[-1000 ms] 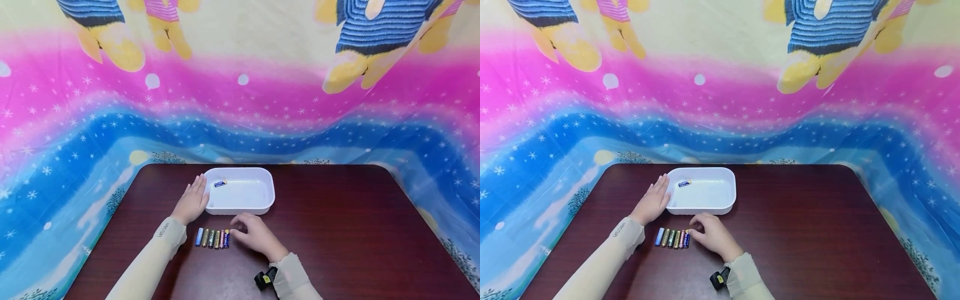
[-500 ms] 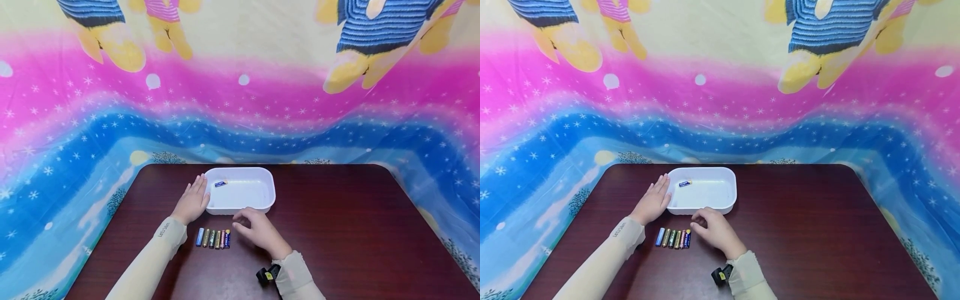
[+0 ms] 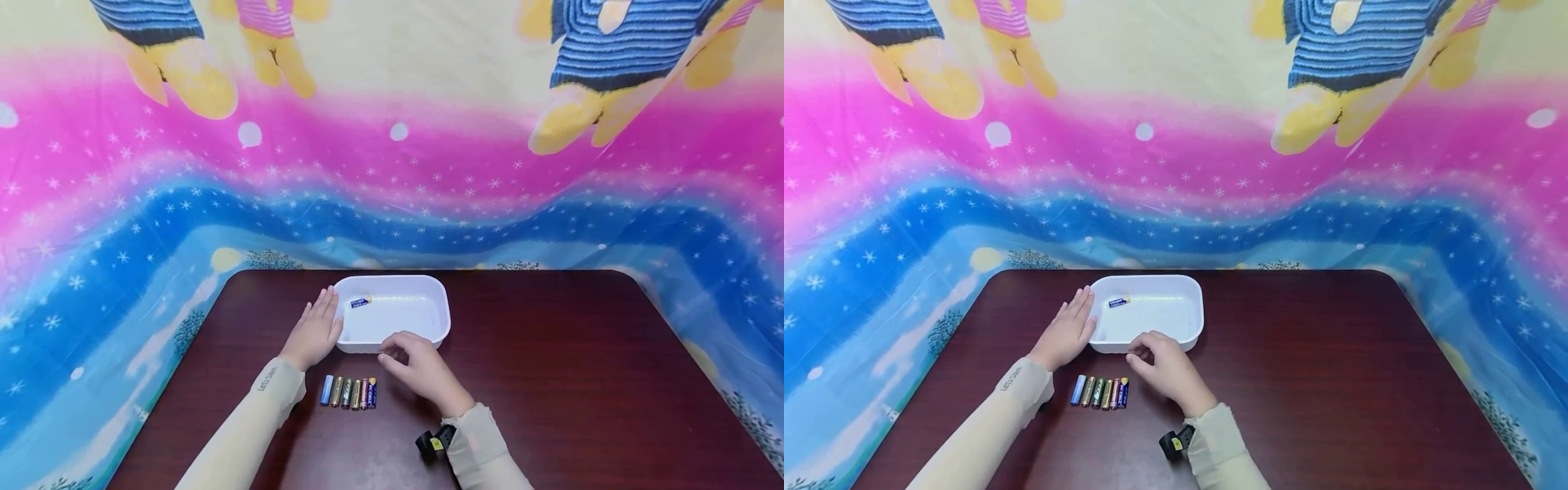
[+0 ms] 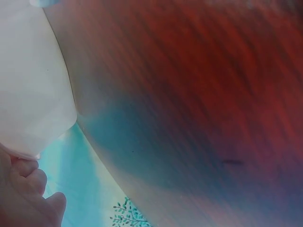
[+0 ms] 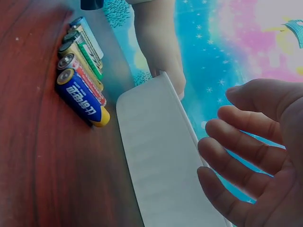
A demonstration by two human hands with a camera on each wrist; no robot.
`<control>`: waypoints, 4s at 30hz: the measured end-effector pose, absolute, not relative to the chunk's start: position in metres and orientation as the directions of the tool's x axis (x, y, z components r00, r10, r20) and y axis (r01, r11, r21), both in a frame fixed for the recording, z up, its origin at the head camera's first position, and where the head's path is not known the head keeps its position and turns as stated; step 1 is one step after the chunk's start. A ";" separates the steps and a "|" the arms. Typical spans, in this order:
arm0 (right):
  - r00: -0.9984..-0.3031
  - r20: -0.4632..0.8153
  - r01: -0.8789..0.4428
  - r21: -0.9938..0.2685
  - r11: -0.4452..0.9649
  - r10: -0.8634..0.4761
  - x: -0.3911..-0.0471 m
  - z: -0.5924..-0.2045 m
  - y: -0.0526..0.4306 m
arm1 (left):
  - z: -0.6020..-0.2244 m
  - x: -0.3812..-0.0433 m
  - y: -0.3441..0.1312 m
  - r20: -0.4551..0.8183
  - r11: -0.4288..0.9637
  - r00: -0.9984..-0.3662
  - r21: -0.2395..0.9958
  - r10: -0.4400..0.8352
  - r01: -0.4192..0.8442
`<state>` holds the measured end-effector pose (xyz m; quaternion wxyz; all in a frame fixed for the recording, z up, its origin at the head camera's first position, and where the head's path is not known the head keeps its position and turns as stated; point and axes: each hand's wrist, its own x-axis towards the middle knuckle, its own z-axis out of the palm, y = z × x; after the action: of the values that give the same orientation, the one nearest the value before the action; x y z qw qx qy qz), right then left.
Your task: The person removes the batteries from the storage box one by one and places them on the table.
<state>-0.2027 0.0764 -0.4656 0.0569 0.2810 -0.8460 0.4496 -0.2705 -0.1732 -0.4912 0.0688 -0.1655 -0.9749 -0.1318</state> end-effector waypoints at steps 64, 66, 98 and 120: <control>-0.939 -0.012 -0.117 -0.929 0.350 -0.345 -0.336 -0.421 0.045 | -0.489 -0.270 -0.175 0.180 0.909 -0.937 0.245 0.300 0.338; -0.937 -0.024 -0.114 -0.922 0.370 -0.348 -0.340 -0.423 0.042 | -0.491 -0.270 -0.175 0.180 0.909 -0.937 0.244 0.298 0.336; -0.746 -0.176 -0.526 -0.437 0.730 -0.643 -0.370 -0.423 0.017 | -0.491 -0.272 -0.176 0.157 0.915 -0.942 0.234 0.297 0.327; -0.644 -0.314 -0.663 -0.225 0.714 -0.697 -0.365 -0.432 0.001 | -0.489 -0.269 -0.177 0.195 0.901 -0.928 0.244 0.317 0.359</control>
<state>-0.3653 0.0012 -0.4317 -0.1919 0.3755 -0.9057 0.0446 -0.2692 -0.1765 -0.4887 0.0755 -0.1738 -0.9720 -0.1391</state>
